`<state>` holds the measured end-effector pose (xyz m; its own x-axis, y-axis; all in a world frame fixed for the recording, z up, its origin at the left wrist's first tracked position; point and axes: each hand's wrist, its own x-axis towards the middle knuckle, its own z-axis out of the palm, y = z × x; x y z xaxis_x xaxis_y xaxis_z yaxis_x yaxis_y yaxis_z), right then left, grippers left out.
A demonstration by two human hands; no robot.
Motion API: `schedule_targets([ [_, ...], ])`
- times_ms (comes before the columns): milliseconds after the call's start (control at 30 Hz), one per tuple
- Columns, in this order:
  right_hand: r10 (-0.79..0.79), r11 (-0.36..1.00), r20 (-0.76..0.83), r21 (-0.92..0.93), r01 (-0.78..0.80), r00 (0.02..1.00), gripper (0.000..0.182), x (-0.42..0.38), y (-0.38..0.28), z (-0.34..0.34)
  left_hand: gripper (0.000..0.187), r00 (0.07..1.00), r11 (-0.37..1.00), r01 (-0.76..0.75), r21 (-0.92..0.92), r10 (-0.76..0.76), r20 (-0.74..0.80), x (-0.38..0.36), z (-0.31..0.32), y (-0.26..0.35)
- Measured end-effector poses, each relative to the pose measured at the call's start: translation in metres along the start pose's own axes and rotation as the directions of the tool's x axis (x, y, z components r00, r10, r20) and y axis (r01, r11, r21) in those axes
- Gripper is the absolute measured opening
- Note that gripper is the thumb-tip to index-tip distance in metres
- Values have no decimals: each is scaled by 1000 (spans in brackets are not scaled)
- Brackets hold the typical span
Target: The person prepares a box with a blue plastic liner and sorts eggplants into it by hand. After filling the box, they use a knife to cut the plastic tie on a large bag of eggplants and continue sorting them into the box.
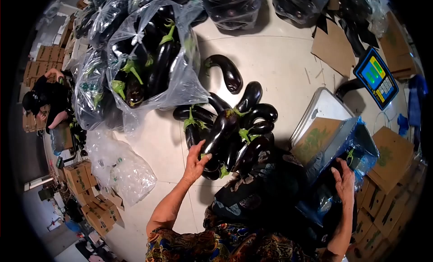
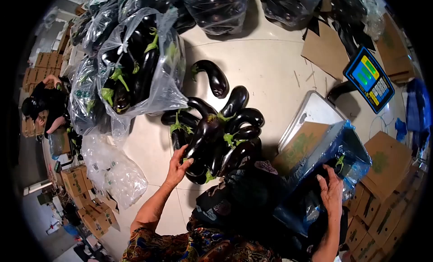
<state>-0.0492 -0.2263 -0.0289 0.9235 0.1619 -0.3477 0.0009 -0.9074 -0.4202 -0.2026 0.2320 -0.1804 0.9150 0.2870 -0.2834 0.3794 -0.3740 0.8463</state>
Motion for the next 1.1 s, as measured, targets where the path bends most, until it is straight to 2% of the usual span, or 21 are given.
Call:
schedule_targets([
  [33,-21,1000,-12,-6,21,1000,37,0,0,0,55,998,999,-17,29,15,53,1,0,-8],
  [67,60,998,33,-3,-59,998,37,-1,-9,-5,56,996,997,-23,75,16,86,4,-1,-12],
  [100,59,998,21,-12,-59,998,37,-2,-7,-4,56,993,992,-31,122,17,118,6,-4,-15],
  [133,58,998,10,-20,-57,998,37,-3,-4,-2,57,988,987,27,160,-50,147,8,-7,-18],
  [167,54,998,0,-26,-54,999,38,-3,-2,-1,56,993,976,-5,216,-21,118,10,-7,-18],
  [233,91,995,26,26,-91,996,37,-2,1,1,53,995,982,-91,163,98,-34,18,-3,-31],
  [267,110,992,39,51,-112,993,36,-2,3,0,50,995,990,-56,131,66,-75,25,-2,-29],
  [300,128,988,52,76,-132,990,36,-2,4,0,50,996,985,-56,162,67,-66,29,-2,-27],
  [367,49,996,19,73,-50,999,38,-5,9,3,51,997,961,-53,271,66,-38,29,-1,-20],
  [467,-11,994,-2,105,12,1000,42,-7,18,6,51,972,912,-185,365,224,-67,20,5,-11],
  [500,-5,995,8,98,5,1000,44,-9,20,5,52,977,929,-150,337,192,-93,17,8,-10],
  [600,37,997,33,69,-40,999,49,-13,12,3,55,943,867,-137,479,261,-204,24,13,-3],
  [700,114,993,106,-32,-111,988,47,-13,3,-3,57,945,808,-72,585,243,-219,46,14,-11],
  [767,48,999,57,-14,-47,997,40,-19,13,-4,59,935,667,-185,722,346,-80,57,24,2],
  [833,42,999,15,10,-42,999,36,-23,23,-15,64,917,677,-343,652,392,76,77,43,26],
  [900,81,994,-153,83,-69,985,29,-27,19,-22,66,888,736,-456,501,415,199,108,75,51],
  [933,109,994,-149,29,-105,983,27,-29,23,-26,71,854,699,-519,492,437,282,126,92,52],
  [967,162,987,-112,12,-162,980,29,-29,24,-30,82,821,668,-569,480,424,382,147,111,54],
  [1033,126,991,-170,-14,-130,977,31,-32,32,-31,89,750,604,-645,468,383,539,183,149,55],
  [1100,140,987,-217,-47,-153,966,32,-37,35,-35,94,691,400,-700,592,170,702,209,176,60],
])
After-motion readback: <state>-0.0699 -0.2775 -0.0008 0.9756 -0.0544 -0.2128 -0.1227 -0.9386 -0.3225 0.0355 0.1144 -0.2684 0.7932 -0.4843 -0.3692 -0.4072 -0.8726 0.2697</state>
